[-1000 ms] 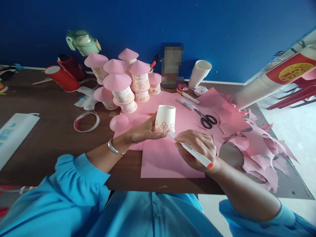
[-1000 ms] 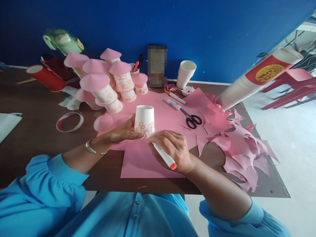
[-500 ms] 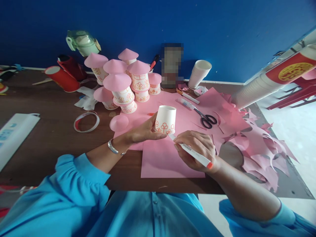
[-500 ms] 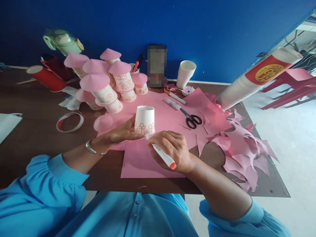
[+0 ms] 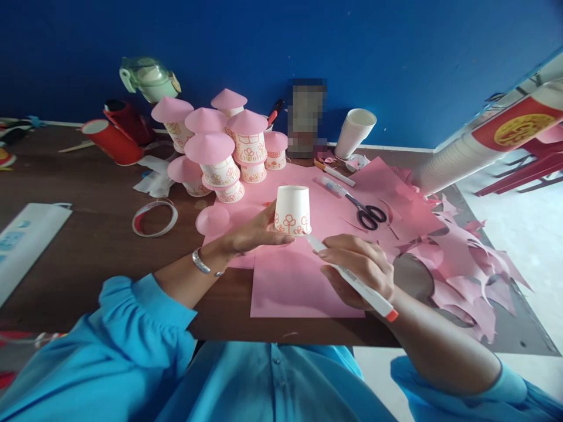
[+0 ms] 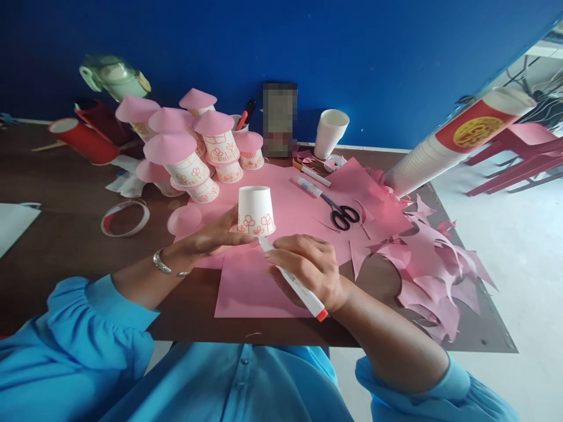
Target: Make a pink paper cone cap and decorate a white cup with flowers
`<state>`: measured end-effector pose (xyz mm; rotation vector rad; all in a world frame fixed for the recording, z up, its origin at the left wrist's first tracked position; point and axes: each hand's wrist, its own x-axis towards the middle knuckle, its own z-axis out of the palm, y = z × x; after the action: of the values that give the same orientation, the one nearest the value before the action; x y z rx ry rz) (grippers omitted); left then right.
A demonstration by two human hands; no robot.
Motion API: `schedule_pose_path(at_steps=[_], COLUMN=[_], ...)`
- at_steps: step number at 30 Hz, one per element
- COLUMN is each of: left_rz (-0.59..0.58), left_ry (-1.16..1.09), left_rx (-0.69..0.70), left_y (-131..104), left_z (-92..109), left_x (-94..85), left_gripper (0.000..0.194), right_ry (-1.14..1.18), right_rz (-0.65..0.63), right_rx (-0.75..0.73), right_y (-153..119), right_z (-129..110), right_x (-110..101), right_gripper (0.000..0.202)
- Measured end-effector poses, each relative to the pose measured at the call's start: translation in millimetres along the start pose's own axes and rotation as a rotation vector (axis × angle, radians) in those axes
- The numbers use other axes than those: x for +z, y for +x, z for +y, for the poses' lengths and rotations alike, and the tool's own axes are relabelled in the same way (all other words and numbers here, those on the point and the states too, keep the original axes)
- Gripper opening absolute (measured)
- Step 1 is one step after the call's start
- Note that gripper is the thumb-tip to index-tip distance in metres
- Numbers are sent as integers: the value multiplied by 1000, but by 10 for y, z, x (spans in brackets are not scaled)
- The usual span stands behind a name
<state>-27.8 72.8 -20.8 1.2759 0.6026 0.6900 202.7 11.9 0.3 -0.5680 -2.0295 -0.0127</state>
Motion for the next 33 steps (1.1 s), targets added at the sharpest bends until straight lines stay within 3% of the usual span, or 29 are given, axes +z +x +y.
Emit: schedule_pose_path(at_steps=[4, 10, 16, 21, 33], left_rz=[-7, -43, -94, -35, 20], left_ry=[-46, -172, -186, -92, -139], left_rx=[-30, 40, -8, -30, -23], left_y=[9, 42, 66, 68, -6], left_z=[28, 57, -23, -56, 99], left_x=[8, 88, 54, 50, 102], left_gripper=[41, 57, 63, 61, 65], right_ry=[-41, -86, -77, -51, -14], right_rz=[32, 13, -33, -68, -9], right_rx=[84, 119, 102, 54, 41], right_y=[-24, -27, -39, -33, 41], right_z=[11, 19, 14, 13, -21], right_x=[-18, -16, 23, 31, 12], right_gripper=[25, 25, 23, 24, 24])
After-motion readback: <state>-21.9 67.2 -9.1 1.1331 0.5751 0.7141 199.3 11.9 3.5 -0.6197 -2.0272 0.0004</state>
